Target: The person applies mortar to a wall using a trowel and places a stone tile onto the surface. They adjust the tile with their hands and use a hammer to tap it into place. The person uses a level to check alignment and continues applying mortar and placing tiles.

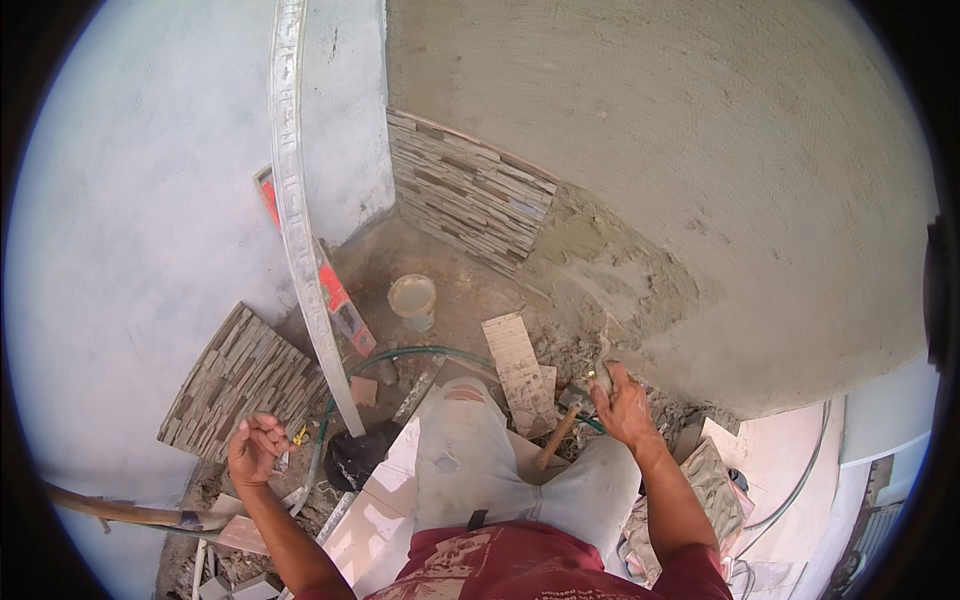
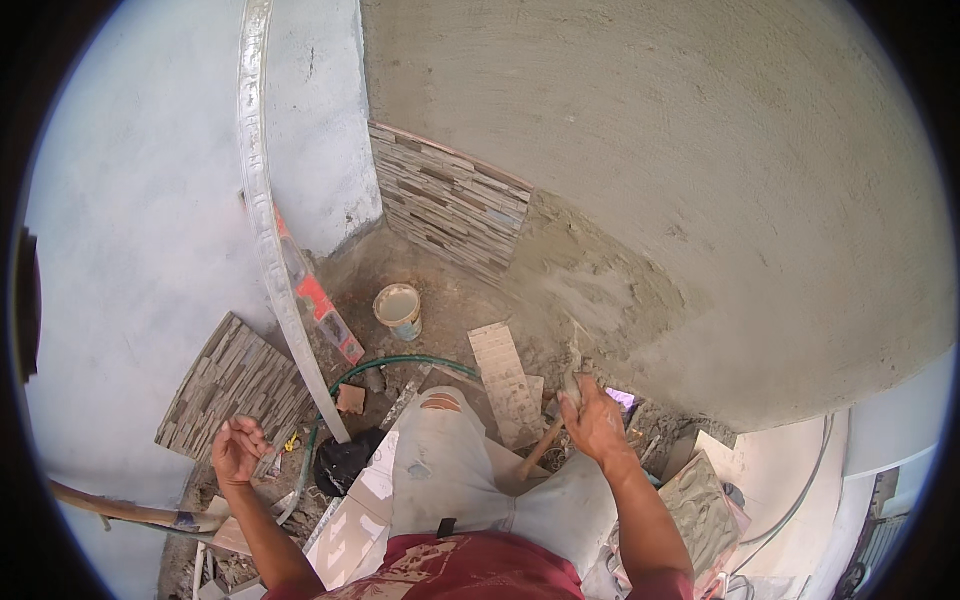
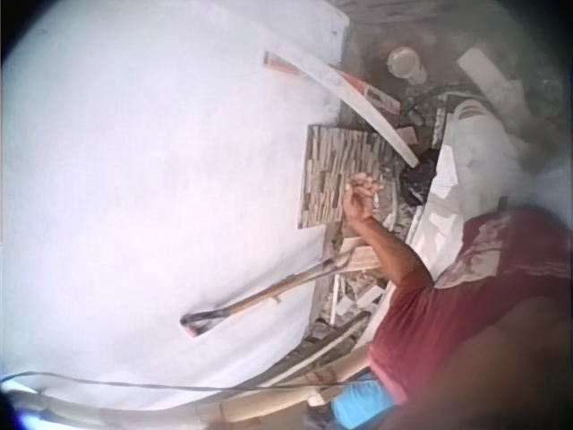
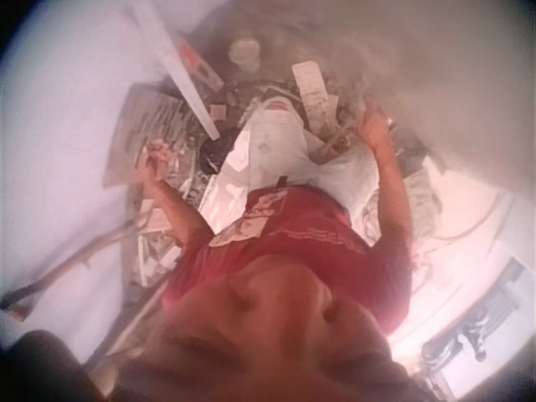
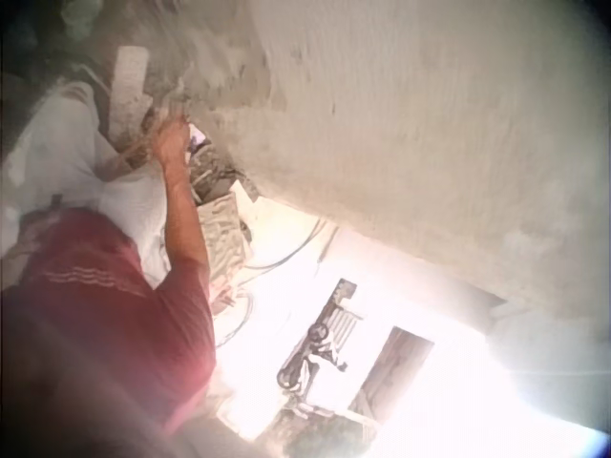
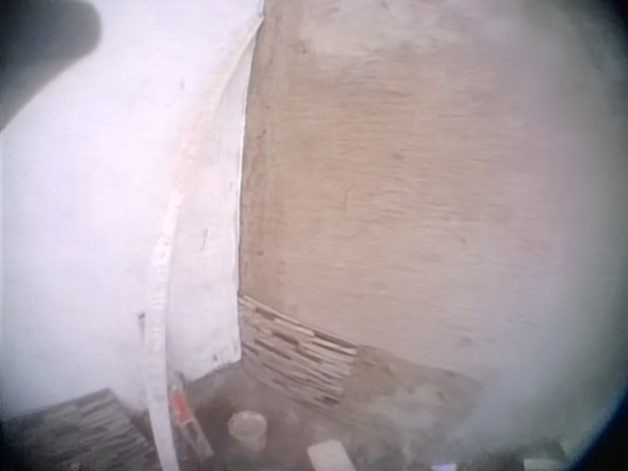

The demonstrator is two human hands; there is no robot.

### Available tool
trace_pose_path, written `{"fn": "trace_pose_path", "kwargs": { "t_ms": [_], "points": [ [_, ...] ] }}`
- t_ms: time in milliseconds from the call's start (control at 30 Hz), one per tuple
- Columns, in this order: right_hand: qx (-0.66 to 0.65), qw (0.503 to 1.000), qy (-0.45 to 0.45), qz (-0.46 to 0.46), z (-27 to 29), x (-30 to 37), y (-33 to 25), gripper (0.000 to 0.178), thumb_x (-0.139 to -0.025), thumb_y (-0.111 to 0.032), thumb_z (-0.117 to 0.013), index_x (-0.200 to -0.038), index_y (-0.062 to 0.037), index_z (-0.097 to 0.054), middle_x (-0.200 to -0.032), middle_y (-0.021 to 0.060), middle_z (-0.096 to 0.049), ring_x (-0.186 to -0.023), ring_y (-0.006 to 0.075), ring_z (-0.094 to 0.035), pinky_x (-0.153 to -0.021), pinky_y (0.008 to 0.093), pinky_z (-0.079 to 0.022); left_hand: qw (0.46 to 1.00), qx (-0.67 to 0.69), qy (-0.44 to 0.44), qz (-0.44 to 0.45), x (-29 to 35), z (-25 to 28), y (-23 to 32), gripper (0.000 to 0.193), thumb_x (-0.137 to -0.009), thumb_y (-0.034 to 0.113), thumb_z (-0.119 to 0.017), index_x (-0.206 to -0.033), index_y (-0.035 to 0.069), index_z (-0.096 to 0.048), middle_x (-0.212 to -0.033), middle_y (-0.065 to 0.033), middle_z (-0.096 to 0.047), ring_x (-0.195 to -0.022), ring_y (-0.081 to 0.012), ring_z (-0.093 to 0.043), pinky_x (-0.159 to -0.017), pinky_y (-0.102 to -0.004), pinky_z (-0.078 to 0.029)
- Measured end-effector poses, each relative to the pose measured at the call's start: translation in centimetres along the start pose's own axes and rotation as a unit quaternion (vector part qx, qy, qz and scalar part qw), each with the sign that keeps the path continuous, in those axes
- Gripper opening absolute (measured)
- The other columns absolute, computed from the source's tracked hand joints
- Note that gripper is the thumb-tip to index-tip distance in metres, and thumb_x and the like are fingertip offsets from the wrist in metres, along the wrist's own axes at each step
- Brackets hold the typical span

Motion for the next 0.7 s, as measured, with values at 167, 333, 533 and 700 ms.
{"fn": "trace_pose_path", "kwargs": {
  "t_ms": [167, 333, 533, 700],
  "points": [
    [0.089, 0.995, -0.031, 0.037, 6.7, -14.1, -6.4, 0.047, -0.099, -0.035, -0.057, -0.124, 0.004, -0.052, -0.101, 0.0342, -0.066, -0.095, 0.0506, -0.065, -0.085, 0.0514, -0.051, 0.966, -0.062, -0.178, 0.178, -11.8, -16.2, -8.5, 0.056, -0.1, 0.039, -0.056, -0.13, -0.008, -0.051, -0.124, -0.0231, -0.062, -0.111, -0.0329, -0.065, -0.093, -0.0493, -0.055],
    [0.191, 0.981, -0.037, 0.012, 7.7, -25.2, -12.7, 0.045, -0.101, -0.034, -0.052, -0.128, 0.0029, -0.055, -0.108, 0.0297, -0.068, -0.106, 0.0441, -0.065, -0.09, 0.0506, -0.052, 0.977, -0.126, -0.03, 0.169, -26.6, -24.4, -10.8, 0.074, -0.094, 0.049, -0.064, -0.143, -0.001, -0.04, -0.14, -0.0226, -0.049, -0.125, -0.0344, -0.055, -0.099, -0.0498, -0.051],
    [0.285, 0.95, -0.119, 0.044, 5.1, -30.8, -15.1, 0.045, -0.102, -0.033, -0.052, -0.129, 0.0019, -0.056, -0.122, 0.0263, -0.065, -0.117, 0.0397, -0.061, -0.1, 0.0482, -0.05, 0.981, -0.127, 0.027, 0.144, -38.6, -29.6, -9.9, 0.099, -0.091, 0.062, -0.06, -0.156, -0.001, -0.02, -0.157, -0.0316, -0.022, -0.144, -0.046, -0.029, -0.11, -0.0547, -0.04],
    [0.284, 0.948, -0.139, 0.03, 3.3, -31.2, -16.1, 0.043, -0.101, -0.031, -0.054, -0.129, 0.0015, -0.057, -0.123, 0.0262, -0.065, -0.117, 0.0398, -0.061, -0.1, 0.0486, -0.05, 0.979, -0.126, 0.083, 0.136, -45.2, -31.1, -8.1, 0.114, -0.089, 0.069, -0.057, -0.156, -0.004, -0.001, -0.159, -0.0293, -0.018, -0.145, -0.0411, -0.03, -0.109, -0.0584, -0.042]
  ]
}}
Point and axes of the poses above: each hand's wrist, its own x-axis away from the middle knuckle, its own z-axis out of the back of the hand, y = z × x, the point moved 4 cm from there along -x, towards the middle knuckle
